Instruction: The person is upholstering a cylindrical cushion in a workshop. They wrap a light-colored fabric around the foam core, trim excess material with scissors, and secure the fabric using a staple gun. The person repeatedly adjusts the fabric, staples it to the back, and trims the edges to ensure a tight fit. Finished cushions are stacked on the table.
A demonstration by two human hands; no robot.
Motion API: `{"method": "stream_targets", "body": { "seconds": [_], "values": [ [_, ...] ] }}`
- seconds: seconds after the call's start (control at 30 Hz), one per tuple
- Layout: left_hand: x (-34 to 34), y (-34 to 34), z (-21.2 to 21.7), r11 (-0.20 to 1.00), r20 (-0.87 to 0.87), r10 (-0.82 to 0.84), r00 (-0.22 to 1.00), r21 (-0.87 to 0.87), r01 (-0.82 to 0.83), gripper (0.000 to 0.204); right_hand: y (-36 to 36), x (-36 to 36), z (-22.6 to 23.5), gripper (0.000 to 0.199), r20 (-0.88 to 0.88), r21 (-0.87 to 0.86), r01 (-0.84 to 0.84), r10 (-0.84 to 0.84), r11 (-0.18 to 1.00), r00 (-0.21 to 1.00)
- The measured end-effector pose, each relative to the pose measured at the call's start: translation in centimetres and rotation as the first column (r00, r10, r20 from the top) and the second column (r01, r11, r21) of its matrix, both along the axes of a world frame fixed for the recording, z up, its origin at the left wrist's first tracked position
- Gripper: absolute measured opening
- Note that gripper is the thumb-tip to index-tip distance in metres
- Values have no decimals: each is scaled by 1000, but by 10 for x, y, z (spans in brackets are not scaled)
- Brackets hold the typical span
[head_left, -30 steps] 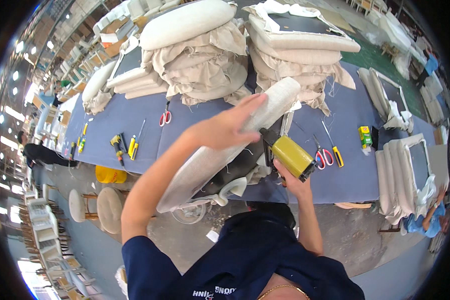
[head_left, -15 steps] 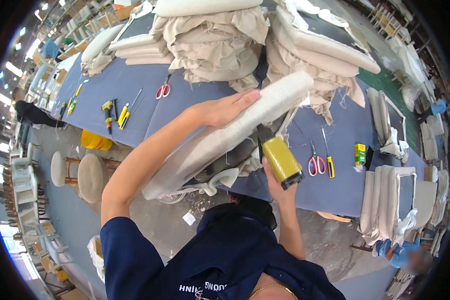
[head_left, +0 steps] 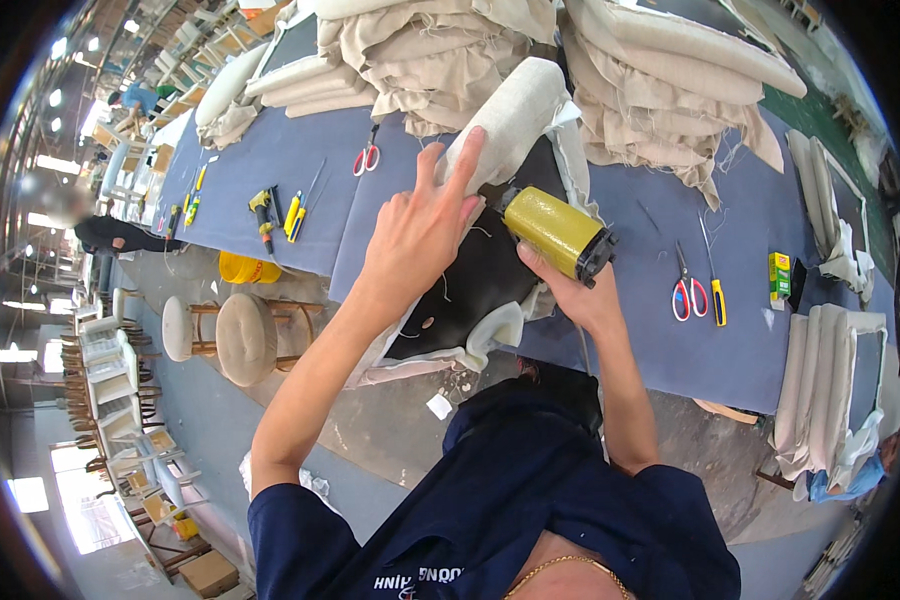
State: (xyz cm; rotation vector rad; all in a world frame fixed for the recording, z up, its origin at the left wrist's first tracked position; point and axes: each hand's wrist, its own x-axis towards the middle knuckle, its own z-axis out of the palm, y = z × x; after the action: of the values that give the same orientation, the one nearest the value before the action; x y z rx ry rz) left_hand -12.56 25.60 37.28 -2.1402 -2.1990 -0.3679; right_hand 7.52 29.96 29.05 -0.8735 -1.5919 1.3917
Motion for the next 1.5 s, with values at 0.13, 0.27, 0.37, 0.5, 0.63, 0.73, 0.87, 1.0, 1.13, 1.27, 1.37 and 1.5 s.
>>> {"method": "stream_targets", "body": {
  "seconds": [0.13, 0.27, 0.37, 0.5, 0.63, 0.73, 0.87, 1.0, 1.13, 1.27, 1.37, 1.5],
  "values": [
    [-4, -1, -1, 996, 10, -82, 997, 21, 81, 79, 5, 6, -1, 36, 262, 191, -103, 50, 976, 964],
    [-3, -6, 7, 987, 18, -160, 987, -1, 160, 93, 1, 8, -30, 38, 300, 400, -80, -48, 913, 953],
    [3, -5, 18, 984, 36, -134, 990, -109, 138, 97, -2, 13, -15, 37, 268, 372, -150, 48, 916, 962],
    [15, -8, 28, 969, 97, -157, 983, -178, 172, 101, -14, 23, -19, 33, 208, 419, -71, -20, 905, 978],
    [2, -11, 30, 922, 369, -302, 879, -121, 367, 85, -22, 44, -10, 27, 317, 396, -106, -28, 912, 948],
    [-15, 15, 22, 879, 875, -111, 472, -135, 456, 67, -35, 73, -17, 24, 221, 269, 47, -109, 962, 969],
    [13, 32, -53, 908, 993, 78, 87, -107, 405, 63, -45, 95, -10, 23, 248, -9, 53, -49, 999, 967],
    [52, 39, -49, 922, 996, 34, -78, -1, 387, 62, -42, 110, 1, 25, 205, 347, 109, -189, 932, 960],
    [61, 29, -41, 955, 967, 82, -240, -8, 296, 64, -17, 118, 36, 21, 285, 330, -78, -20, 941, 958],
    [33, 21, -38, 832, 868, 495, -44, -459, 312, 66, -6, 112, 21, 25, 401, 340, -144, -5, 929, 916],
    [17, 10, -22, 809, 832, 531, 162, -554, 197, 71, -15, 96, -17, 35, 325, 342, 15, -133, 940, 936],
    [6, -6, -18, 941, 726, 257, 638, -339, 7, 70, -8, 66, -41, 75, 269, 395, -51, -63, 917, 961]
  ]
}}
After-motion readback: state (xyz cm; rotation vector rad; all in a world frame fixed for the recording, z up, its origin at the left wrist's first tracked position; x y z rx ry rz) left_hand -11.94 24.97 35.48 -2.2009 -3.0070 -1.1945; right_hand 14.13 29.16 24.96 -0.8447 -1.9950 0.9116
